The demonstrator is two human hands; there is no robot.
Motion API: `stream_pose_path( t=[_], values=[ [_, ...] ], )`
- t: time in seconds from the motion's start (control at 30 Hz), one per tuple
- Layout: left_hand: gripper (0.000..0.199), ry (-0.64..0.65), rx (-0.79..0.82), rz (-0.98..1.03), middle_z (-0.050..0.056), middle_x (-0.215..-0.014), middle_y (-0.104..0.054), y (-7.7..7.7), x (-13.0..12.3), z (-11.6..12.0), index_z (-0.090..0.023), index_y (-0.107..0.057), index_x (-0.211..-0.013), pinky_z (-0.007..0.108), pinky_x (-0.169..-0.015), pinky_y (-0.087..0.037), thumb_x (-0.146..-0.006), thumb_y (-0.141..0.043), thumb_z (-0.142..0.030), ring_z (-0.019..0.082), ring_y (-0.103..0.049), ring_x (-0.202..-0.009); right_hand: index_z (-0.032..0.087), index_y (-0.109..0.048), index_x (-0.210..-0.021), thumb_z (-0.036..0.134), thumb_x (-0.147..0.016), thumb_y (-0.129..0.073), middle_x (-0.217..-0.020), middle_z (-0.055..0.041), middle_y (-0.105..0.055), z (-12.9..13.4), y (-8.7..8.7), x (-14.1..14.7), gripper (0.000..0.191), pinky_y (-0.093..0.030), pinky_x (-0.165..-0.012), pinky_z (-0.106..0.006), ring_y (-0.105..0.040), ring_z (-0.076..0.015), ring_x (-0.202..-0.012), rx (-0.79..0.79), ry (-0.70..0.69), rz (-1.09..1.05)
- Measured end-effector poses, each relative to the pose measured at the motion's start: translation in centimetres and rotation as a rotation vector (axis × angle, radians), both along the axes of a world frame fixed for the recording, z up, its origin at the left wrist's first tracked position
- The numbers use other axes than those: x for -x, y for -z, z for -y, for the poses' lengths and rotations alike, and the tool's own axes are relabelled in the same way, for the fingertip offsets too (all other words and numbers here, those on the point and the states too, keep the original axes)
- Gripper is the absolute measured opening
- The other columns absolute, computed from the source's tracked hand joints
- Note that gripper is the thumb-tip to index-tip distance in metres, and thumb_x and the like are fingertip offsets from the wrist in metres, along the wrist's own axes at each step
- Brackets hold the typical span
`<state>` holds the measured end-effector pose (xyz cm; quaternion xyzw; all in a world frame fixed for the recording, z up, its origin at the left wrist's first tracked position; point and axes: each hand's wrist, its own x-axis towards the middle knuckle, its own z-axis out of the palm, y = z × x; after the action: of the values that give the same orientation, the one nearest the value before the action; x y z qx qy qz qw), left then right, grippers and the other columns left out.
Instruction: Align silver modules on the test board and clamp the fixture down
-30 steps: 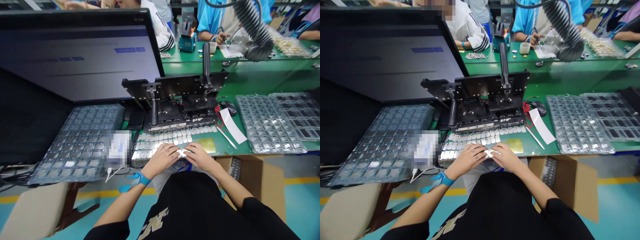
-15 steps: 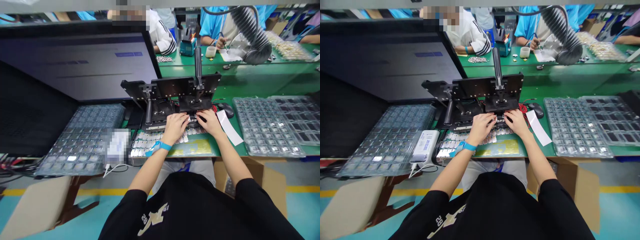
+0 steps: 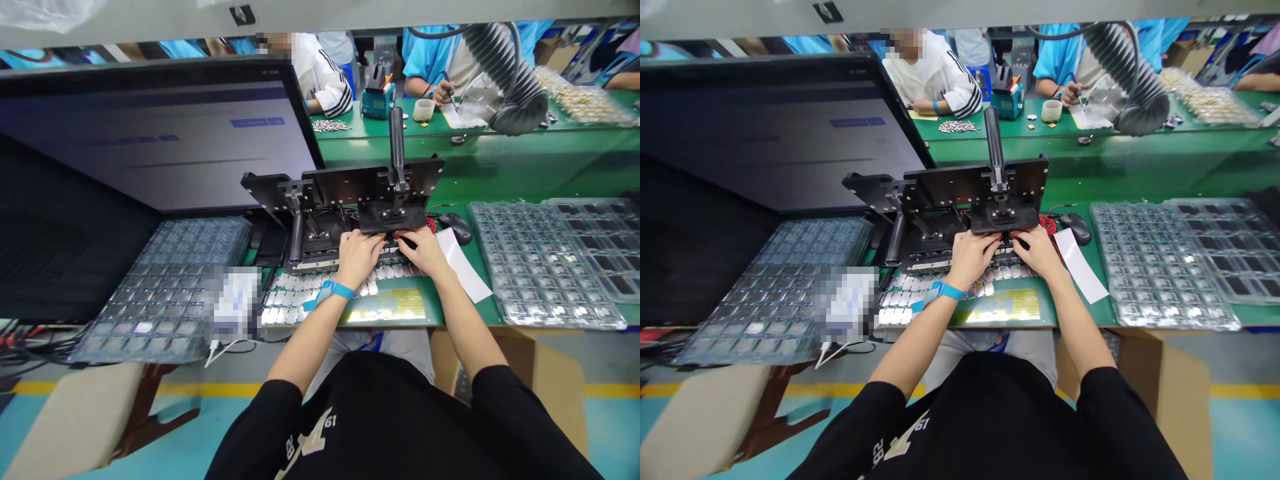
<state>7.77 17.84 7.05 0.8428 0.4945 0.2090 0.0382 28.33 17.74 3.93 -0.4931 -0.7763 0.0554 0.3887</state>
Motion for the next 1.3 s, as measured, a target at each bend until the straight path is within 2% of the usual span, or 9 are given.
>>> stream_pose_path(
  t=[0.47,0.77,1.3],
  values=[
    [0.030,-0.003,-0.033,-0.010,0.001,-0.111,-0.076,0.40,-0.07,0.10,-0.032,-0.073,-0.113,0.043,-0.080,-0.031,-0.103,-0.046,-0.038,0.026,-0.056,-0.101,0.023,-0.075,-0.095,0.026,-0.090,-0.059,-0.103,-0.0067,-0.076,0.15,0.10,-0.01,0.017,-0.055,-0.094,-0.046,-0.067,-0.0249,-0.099,0.014,0.022,-0.024],
    [0.030,-0.025,-0.048,0.006,0.001,-0.111,-0.076,0.53,-0.32,0.22,-0.032,-0.072,-0.115,0.043,-0.082,-0.032,-0.102,-0.047,-0.038,0.026,-0.057,-0.103,0.022,-0.077,-0.095,0.027,-0.092,-0.058,-0.104,-0.0074,-0.075,0.23,0.11,-0.08,0.020,-0.055,-0.096,-0.044,-0.067,-0.0243,-0.103,0.017,0.028,-0.032],
    [0.030,-0.046,0.020,0.058,0.005,-0.109,-0.076,0.32,-0.65,0.15,-0.030,-0.075,-0.110,0.044,-0.087,-0.033,-0.100,-0.047,-0.037,0.027,-0.057,-0.103,0.023,-0.078,-0.090,0.024,-0.088,-0.059,-0.104,-0.0059,-0.076,0.21,-0.11,0.32,0.019,-0.055,-0.099,-0.044,-0.068,-0.0244,-0.105,0.085,0.073,-0.070]
  ],
)
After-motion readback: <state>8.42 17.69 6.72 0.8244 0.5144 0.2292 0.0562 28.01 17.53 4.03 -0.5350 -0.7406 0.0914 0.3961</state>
